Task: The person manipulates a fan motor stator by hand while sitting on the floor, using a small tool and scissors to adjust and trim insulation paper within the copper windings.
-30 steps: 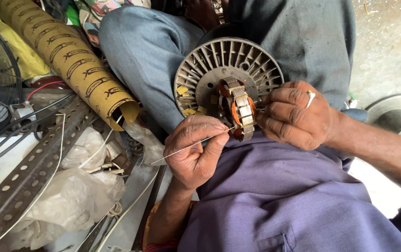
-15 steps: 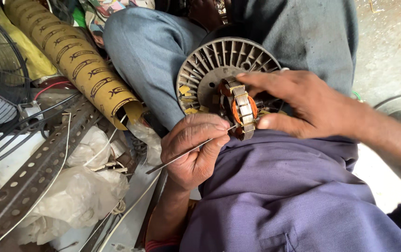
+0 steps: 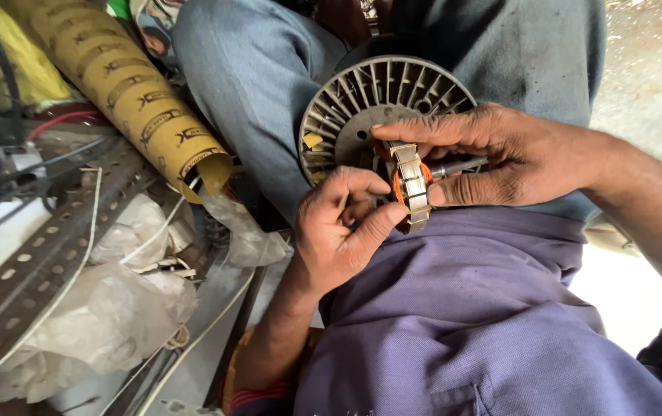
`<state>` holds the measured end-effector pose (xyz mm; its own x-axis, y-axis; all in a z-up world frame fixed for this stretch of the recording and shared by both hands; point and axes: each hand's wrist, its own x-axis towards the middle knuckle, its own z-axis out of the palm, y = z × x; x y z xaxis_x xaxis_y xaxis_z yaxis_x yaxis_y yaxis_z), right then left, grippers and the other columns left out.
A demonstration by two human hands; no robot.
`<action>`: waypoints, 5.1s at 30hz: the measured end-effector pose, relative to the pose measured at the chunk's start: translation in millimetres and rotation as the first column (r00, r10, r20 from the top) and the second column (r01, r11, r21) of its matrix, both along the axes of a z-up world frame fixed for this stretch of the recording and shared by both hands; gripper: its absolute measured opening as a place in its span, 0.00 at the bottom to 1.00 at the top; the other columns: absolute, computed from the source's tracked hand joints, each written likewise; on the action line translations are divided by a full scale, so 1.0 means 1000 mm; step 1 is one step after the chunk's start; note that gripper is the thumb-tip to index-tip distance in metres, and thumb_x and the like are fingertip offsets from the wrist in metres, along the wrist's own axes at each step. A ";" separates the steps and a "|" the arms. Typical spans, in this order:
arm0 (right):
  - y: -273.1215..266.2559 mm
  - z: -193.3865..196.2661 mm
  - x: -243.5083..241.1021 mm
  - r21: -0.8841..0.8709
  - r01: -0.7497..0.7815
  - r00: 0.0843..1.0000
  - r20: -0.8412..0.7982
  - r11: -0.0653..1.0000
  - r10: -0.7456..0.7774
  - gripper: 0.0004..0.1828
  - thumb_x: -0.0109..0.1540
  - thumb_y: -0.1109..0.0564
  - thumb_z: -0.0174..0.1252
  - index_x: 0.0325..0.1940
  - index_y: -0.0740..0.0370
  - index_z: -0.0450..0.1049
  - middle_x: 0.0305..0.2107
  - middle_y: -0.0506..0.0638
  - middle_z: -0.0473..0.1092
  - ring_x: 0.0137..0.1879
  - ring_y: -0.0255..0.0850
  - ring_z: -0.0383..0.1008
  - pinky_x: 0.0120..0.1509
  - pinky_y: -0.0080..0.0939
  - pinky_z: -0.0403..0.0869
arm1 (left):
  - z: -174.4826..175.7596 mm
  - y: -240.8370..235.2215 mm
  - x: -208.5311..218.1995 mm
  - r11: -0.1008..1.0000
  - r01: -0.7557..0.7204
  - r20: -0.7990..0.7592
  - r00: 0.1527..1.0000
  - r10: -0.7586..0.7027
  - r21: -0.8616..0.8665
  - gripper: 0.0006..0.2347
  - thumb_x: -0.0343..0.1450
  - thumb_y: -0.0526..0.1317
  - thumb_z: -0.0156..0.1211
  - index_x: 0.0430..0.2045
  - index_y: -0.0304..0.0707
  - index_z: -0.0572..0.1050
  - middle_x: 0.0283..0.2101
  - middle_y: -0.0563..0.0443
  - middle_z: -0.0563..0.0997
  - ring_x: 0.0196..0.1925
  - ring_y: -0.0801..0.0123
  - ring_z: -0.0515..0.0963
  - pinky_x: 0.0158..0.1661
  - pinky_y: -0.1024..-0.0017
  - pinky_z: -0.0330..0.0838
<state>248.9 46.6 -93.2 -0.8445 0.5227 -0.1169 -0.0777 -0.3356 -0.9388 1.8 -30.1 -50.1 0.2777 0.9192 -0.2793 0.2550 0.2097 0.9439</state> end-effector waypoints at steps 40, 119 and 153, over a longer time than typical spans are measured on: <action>-0.001 0.018 -0.024 0.472 -0.066 0.958 0.276 0.879 -0.076 0.47 0.59 0.39 0.58 0.75 0.66 0.52 0.27 0.56 0.79 0.20 0.42 0.79 0.28 0.41 0.80 | 0.038 0.014 -0.022 0.795 0.296 -0.190 0.955 -0.229 0.529 0.07 0.74 0.29 0.65 0.43 0.30 0.75 0.45 0.44 0.80 0.51 0.56 0.84 0.52 0.63 0.83; -0.038 0.017 -0.025 0.629 0.195 0.918 0.153 0.752 -0.366 0.46 0.60 0.45 0.64 0.74 0.71 0.55 0.52 0.69 0.74 0.51 0.52 0.80 0.61 0.45 0.78 | 0.031 -0.001 -0.040 0.844 -0.032 -0.074 0.994 0.084 0.535 0.10 0.70 0.21 0.67 0.40 0.29 0.76 0.41 0.44 0.83 0.45 0.58 0.86 0.44 0.70 0.84; -0.030 0.032 -0.034 0.151 0.313 0.929 0.156 0.938 -0.335 0.32 0.61 0.62 0.65 0.69 0.68 0.68 0.42 0.54 0.79 0.45 0.34 0.80 0.51 0.34 0.81 | 0.040 0.047 -0.020 0.854 0.284 -0.108 0.958 -0.264 0.435 0.06 0.75 0.28 0.64 0.37 0.29 0.70 0.37 0.45 0.81 0.41 0.58 0.85 0.41 0.67 0.81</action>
<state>214.7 16.3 -61.4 -0.5982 0.7837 -0.1675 0.0080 -0.2032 -0.9791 -18.4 16.9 -10.2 0.5337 0.8370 0.1207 0.2827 -0.3111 0.9074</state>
